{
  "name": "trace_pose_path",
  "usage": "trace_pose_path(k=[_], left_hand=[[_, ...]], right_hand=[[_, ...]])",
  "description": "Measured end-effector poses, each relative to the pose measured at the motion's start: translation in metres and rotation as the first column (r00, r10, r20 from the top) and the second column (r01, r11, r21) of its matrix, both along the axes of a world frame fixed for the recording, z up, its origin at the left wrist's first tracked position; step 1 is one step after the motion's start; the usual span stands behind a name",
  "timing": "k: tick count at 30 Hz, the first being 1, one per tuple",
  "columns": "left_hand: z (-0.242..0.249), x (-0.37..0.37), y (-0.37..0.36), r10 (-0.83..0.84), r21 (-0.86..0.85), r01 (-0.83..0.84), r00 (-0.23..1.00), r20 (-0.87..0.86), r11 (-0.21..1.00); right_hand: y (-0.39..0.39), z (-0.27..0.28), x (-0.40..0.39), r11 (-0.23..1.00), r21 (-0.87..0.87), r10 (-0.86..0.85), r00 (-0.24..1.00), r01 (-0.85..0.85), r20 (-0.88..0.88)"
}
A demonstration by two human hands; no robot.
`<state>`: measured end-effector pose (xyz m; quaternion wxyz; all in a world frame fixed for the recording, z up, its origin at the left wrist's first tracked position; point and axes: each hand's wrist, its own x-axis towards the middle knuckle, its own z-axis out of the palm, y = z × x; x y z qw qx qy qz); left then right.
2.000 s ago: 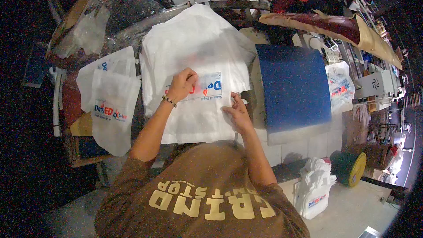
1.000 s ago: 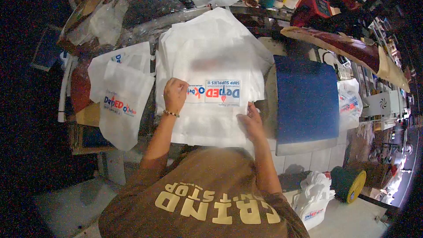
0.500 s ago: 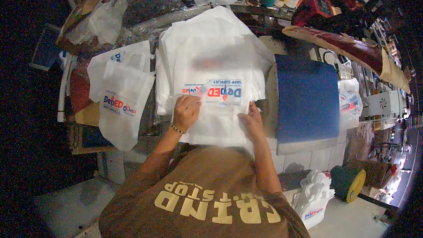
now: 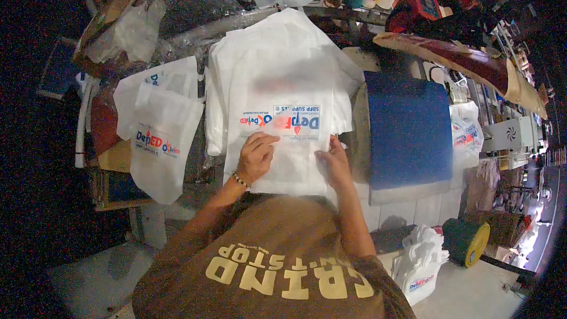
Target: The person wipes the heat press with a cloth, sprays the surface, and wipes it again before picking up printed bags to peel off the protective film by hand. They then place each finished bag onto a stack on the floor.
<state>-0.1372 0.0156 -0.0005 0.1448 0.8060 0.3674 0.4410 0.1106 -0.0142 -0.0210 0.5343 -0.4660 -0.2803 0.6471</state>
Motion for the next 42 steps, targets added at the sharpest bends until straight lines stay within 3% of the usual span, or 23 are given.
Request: trace_pose_path(k=[2, 9, 11, 14, 18, 20, 21, 24, 26, 28, 29, 30, 31, 32, 34, 36, 38, 40, 42], left_hand=[[0.002, 0.004, -0.006, -0.081, -0.010, 0.081, 0.997, 0.001, 0.997], [0.011, 0.013, -0.019, -0.108, -0.059, 0.110, 0.993, 0.044, 0.992], [0.017, 0.019, -0.026, -0.215, 0.006, 0.215, 0.977, -0.001, 0.977], [0.028, 0.023, -0.028, -0.287, -0.088, 0.288, 0.958, 0.018, 0.954], [0.029, 0.033, -0.031, -0.333, -0.052, 0.334, 0.942, 0.031, 0.941], [0.029, 0.035, -0.045, -0.461, -0.300, 0.464, 0.883, 0.084, 0.834], [0.039, 0.036, -0.049, -0.466, -0.297, 0.469, 0.881, 0.085, 0.832], [0.095, 0.032, -0.058, -0.602, -0.338, 0.616, 0.783, 0.159, 0.712], [0.118, 0.013, -0.049, -0.473, -0.368, 0.668, 0.730, 0.494, 0.646], [0.124, -0.021, -0.025, -0.205, -0.414, 0.386, 0.885, 0.418, 0.824], [0.126, -0.034, -0.017, 0.103, -0.561, 0.218, 0.869, 0.485, 0.798], [0.125, -0.045, -0.002, 0.222, -0.535, 0.139, 0.802, 0.555, 0.834], [0.113, -0.069, 0.011, 0.268, -0.557, 0.040, 0.846, 0.461, 0.830], [0.098, -0.094, 0.024, 0.304, -0.562, -0.051, 0.879, 0.367, 0.825], [0.081, -0.138, 0.037, 0.375, -0.672, -0.068, 0.868, 0.324, 0.738], [0.079, -0.165, 0.053, 0.340, -0.662, -0.037, 0.879, 0.336, 0.749], [0.057, -0.206, 0.096, 0.190, -0.627, 0.017, 0.946, 0.262, 0.779], [0.056, -0.234, 0.151, 0.009, -0.530, 0.121, 0.972, 0.236, 0.839], [0.055, -0.247, 0.186, -0.084, -0.598, 0.171, 0.982, 0.171, 0.783]], right_hand=[[-0.002, 0.000, -0.001, 1.000, 0.004, -0.028, 1.000, 0.028, 0.001], [-0.002, 0.009, -0.003, 0.999, -0.023, -0.028, 1.000, 0.028, -0.005], [-0.004, 0.016, -0.006, 1.000, -0.008, -0.030, 0.999, 0.030, -0.036], [-0.003, 0.006, -0.002, 1.000, -0.024, -0.007, 0.998, 0.006, -0.060], [-0.005, -0.005, 0.002, 0.999, -0.033, -0.042, 0.998, 0.041, -0.041], [-0.008, -0.036, 0.014, 1.000, -0.021, -0.013, 1.000, 0.014, 0.021], [-0.008, -0.037, 0.016, 1.000, -0.019, -0.019, 1.000, 0.019, 0.023], [-0.007, -0.024, 0.012, 0.991, -0.110, -0.079, 0.996, 0.076, -0.031], [-0.003, 0.020, 0.001, 0.997, 0.049, 0.041, 0.971, -0.054, 0.235], [-0.003, 0.028, -0.006, 1.000, -0.012, 0.001, 0.977, 0.002, 0.214], [-0.003, 0.028, -0.006, 0.995, 0.100, -0.013, 0.973, -0.010, 0.230], [-0.005, 0.029, -0.005, 0.978, 0.209, -0.032, 0.967, -0.022, 0.251], [-0.012, 0.058, -0.008, 0.981, 0.187, -0.020, 0.924, -0.056, 0.381], [-0.017, 0.075, -0.009, 0.982, 0.191, -0.073, 0.913, -0.006, 0.403], [-0.034, 0.099, -0.024, 0.954, 0.298, -0.116, 0.895, -0.020, 0.431], [-0.053, 0.122, -0.038, 0.942, 0.319, -0.240, 0.869, 0.102, 0.432], [-0.065, 0.140, -0.057, 0.939, 0.296, -0.285, 0.873, 0.173, 0.396], [-0.066, 0.161, -0.080, 0.866, 0.354, -0.447, 0.865, 0.353, 0.230], [-0.085, 0.152, -0.081, 0.758, 0.447, -0.649, 0.620, 0.475, 0.440]])
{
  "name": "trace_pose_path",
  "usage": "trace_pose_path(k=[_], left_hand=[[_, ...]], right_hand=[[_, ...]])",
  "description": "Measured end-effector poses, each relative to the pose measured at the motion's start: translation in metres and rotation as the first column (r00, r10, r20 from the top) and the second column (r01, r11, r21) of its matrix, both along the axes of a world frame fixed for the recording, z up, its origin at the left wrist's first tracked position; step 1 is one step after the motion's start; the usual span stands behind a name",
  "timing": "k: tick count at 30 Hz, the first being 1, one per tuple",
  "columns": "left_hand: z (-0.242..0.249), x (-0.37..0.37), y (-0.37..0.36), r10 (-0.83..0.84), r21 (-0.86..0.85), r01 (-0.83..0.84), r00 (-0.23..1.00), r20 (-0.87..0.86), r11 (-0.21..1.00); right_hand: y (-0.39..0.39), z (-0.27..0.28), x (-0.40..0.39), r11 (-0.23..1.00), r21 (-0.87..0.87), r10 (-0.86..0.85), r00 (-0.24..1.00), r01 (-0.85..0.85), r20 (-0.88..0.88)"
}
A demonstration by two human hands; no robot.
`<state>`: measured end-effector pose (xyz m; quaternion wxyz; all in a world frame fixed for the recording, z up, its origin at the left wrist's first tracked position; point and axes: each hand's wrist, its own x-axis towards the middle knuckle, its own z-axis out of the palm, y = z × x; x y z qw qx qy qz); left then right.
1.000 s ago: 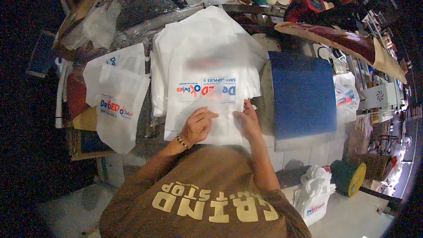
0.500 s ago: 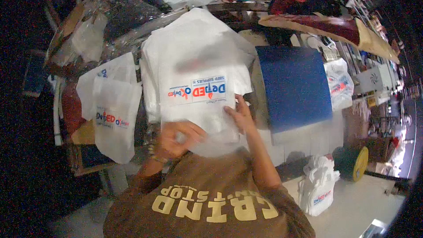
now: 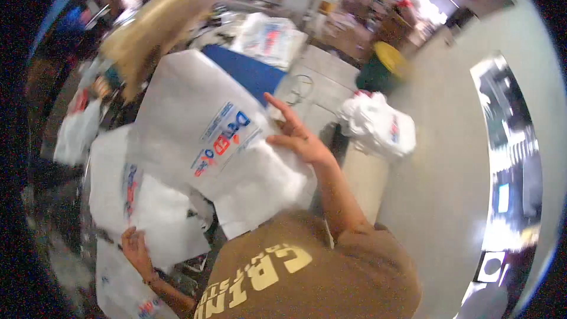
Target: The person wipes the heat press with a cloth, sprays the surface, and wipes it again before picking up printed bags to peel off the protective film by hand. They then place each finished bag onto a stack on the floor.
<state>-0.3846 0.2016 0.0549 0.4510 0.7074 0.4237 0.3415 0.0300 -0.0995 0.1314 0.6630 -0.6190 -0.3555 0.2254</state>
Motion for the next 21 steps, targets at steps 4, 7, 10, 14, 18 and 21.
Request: trace_pose_path(k=[4, 7, 10, 14, 18, 21], left_hand=[[0.023, -0.002, 0.014, -0.188, 0.017, 0.190, 0.978, -0.091, 0.982], [0.035, 0.083, -0.013, -0.334, -0.065, 0.328, 0.908, -0.254, 0.942], [0.046, 0.117, -0.043, -0.427, -0.006, 0.441, 0.866, -0.262, 0.898], [0.033, 0.176, -0.085, -0.422, -0.046, 0.468, 0.744, -0.518, 0.882], [0.062, 0.241, -0.156, -0.456, -0.259, 0.375, 0.730, -0.509, 0.890], [0.058, 0.261, -0.184, -0.496, -0.186, 0.473, 0.704, -0.509, 0.861]], right_hand=[[-0.084, -0.003, 0.013, 0.940, -0.165, -0.323, 0.937, 0.300, -0.136], [-0.153, -0.046, 0.096, 0.830, 0.172, -0.485, 0.839, 0.530, -0.245], [-0.228, -0.058, 0.144, 0.586, 0.246, -0.709, 0.636, 0.772, -0.305], [-0.344, -0.167, 0.245, 0.275, 0.386, -0.721, 0.455, 0.880, -0.523], [-0.424, -0.271, 0.314, -0.013, 0.194, -0.821, 0.100, 0.981, -0.563], [-0.454, -0.326, 0.343, -0.143, 0.065, -0.794, -0.076, 0.988, -0.603]])
